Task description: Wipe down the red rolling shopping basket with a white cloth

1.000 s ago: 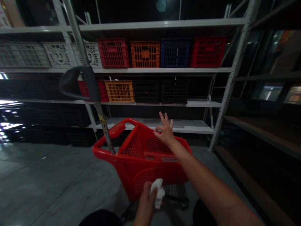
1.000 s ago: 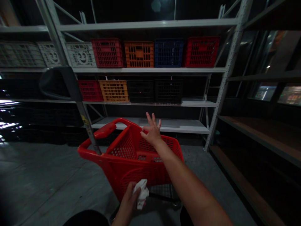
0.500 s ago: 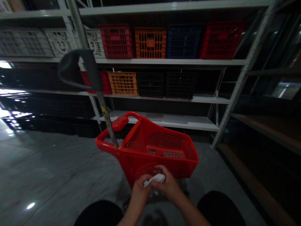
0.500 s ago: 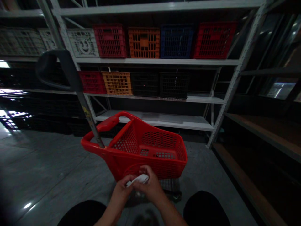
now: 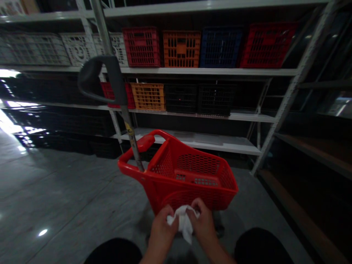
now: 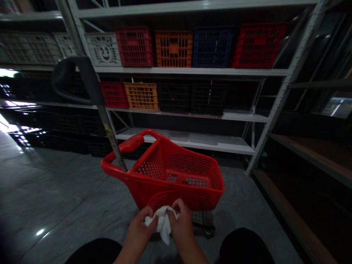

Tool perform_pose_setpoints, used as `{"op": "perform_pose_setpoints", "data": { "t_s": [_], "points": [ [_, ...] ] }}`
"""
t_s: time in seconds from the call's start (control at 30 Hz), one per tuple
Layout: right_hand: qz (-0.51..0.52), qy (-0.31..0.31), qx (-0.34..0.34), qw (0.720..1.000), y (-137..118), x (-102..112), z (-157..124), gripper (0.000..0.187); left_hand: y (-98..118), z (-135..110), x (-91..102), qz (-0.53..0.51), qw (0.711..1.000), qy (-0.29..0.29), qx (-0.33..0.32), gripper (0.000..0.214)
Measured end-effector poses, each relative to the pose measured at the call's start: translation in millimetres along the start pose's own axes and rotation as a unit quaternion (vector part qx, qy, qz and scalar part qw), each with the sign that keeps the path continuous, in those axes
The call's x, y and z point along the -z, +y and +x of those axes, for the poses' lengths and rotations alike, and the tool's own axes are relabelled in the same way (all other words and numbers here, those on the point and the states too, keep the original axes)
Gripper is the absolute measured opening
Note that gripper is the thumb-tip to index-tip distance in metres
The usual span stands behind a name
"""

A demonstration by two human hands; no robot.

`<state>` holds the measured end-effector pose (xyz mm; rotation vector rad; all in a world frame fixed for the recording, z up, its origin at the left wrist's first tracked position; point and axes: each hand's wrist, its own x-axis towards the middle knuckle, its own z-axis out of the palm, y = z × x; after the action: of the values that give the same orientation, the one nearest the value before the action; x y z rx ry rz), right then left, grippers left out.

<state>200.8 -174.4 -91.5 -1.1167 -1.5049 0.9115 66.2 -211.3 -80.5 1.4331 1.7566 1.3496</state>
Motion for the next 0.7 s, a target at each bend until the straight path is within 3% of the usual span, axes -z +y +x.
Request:
{"op": "perform_pose_setpoints", "data": {
  "t_s": [0.03, 0.1, 0.17, 0.23, 0.33, 0.43, 0.5, 0.6, 0.67, 0.7],
  "points": [
    [0.000, -0.011, 0.029, 1.000, -6.3, -3.4, -6.8, 0.002, -1.4, -1.7, 0.0, 0.007, 1.000, 0.012, -0.020, 0.016],
    [0.013, -0.061, 0.095, 0.994, -17.2, -8.6, -19.4, 0.011, -2.7, -4.9, 1.7, -0.019, 0.999, 0.018, -0.032, 0.012],
    [0.020, -0.118, 0.141, 0.983, -22.6, -11.5, -28.1, 0.028, -2.1, -8.1, 5.0, -0.109, 0.994, -0.004, 0.004, 0.009],
    [0.010, -0.145, 0.159, 0.977, -21.1, -13.7, -31.7, 0.040, -0.3, -11.8, 8.4, -0.237, 0.968, -0.014, 0.077, 0.020],
    [-0.010, -0.119, 0.157, 0.980, -9.1, -19.2, -28.5, 0.040, 3.5, -18.1, 10.4, -0.377, 0.908, -0.010, 0.183, 0.039],
    [-0.010, -0.057, 0.150, 0.987, 3.5, -26.6, -16.6, 0.031, 8.4, -20.6, 11.1, -0.425, 0.881, -0.049, 0.203, 0.056],
    [-0.001, -0.042, 0.151, 0.988, 6.1, -29.3, -3.5, 0.029, 12.8, -15.9, 17.3, -0.418, 0.887, -0.064, 0.184, 0.062],
    [-0.002, -0.036, 0.144, 0.989, -5.4, -28.0, 23.6, 0.032, 21.2, 5.4, 45.7, -0.316, 0.942, -0.028, 0.112, 0.057],
    [-0.004, -0.029, 0.166, 0.986, -24.2, -27.9, 44.5, 0.034, 27.1, 29.9, 75.1, -0.170, 0.983, 0.066, -0.001, 0.041],
    [-0.004, -0.029, 0.188, 0.982, -35.9, -30.1, 54.7, 0.034, 29.7, 44.9, 90.0, -0.085, 0.984, 0.144, -0.064, 0.037]
  ]
}}
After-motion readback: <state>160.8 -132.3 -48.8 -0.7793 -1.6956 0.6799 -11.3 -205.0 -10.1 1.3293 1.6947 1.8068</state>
